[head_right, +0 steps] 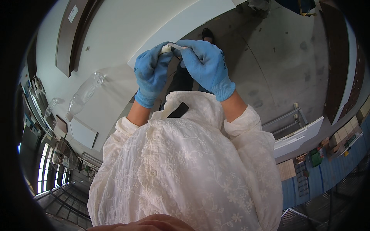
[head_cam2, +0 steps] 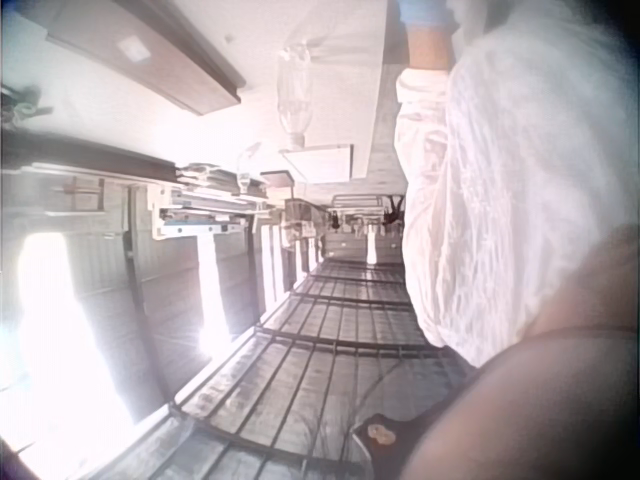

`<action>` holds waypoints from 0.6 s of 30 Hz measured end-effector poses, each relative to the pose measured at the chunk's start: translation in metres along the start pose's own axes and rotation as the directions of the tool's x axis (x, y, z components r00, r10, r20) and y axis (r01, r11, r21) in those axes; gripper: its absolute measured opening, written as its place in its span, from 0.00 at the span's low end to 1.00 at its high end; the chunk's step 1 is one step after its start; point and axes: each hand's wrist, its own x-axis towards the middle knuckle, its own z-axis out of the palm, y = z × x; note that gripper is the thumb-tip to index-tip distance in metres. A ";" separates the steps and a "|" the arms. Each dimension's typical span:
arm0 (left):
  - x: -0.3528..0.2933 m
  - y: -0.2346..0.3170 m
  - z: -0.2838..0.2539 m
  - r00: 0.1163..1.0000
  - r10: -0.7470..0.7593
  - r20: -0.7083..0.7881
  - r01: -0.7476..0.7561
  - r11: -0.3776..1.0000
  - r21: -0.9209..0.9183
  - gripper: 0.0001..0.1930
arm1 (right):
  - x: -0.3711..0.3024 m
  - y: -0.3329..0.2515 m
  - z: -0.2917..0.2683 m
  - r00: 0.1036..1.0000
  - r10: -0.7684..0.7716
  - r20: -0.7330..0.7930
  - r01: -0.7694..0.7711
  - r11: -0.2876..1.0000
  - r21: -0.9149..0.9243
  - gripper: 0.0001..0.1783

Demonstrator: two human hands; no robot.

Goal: The person opens several small adhesive tubes and applies the adhesive along the edge of a white curved panel. They handle multiple tubes, open them, and apply the substance in a controlled manner on the panel's edge.

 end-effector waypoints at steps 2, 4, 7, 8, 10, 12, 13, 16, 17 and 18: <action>0.000 -0.001 0.001 1.000 0.000 0.006 0.000 1.000 0.003 0.12 | 0.000 0.000 -0.001 1.000 -0.005 0.002 0.005 1.000 -0.001 0.15; 0.001 -0.002 0.001 1.000 0.003 0.004 -0.002 1.000 -0.013 0.12 | 0.000 0.001 -0.001 1.000 0.001 0.003 -0.001 1.000 0.000 0.15; 0.002 -0.003 0.001 1.000 0.007 0.016 -0.007 1.000 -0.006 0.12 | 0.001 0.000 -0.002 1.000 0.014 0.008 -0.014 1.000 0.006 0.15; 0.002 -0.003 0.001 1.000 0.009 0.019 -0.009 1.000 -0.009 0.12 | 0.001 0.000 -0.002 1.000 0.017 0.003 -0.017 1.000 0.019 0.15; 0.002 -0.003 0.001 1.000 0.000 0.018 0.000 1.000 -0.001 0.12 | 0.002 0.000 -0.001 1.000 0.022 -0.006 -0.022 0.999 0.045 0.15; 0.002 -0.002 0.002 1.000 -0.003 0.013 0.003 1.000 -0.007 0.11 | 0.002 0.000 0.001 0.999 0.006 -0.036 -0.004 0.998 0.057 0.13; 0.003 -0.002 0.002 1.000 -0.001 0.009 0.001 1.000 -0.011 0.11 | 0.003 0.000 0.001 0.999 0.012 -0.048 -0.009 0.998 0.063 0.13; 0.004 -0.002 0.003 1.000 -0.002 0.005 0.002 1.000 -0.015 0.11 | 0.003 -0.001 0.000 0.999 0.031 -0.038 -0.029 0.998 0.049 0.13; 0.004 -0.002 0.003 1.000 -0.003 0.005 0.003 1.000 -0.015 0.11 | 0.003 -0.001 -0.001 0.999 0.034 -0.023 -0.033 0.998 0.044 0.13; 0.004 -0.002 0.003 1.000 -0.006 0.008 0.006 1.000 -0.015 0.11 | 0.003 0.000 -0.002 0.999 0.044 -0.006 -0.044 0.998 0.040 0.14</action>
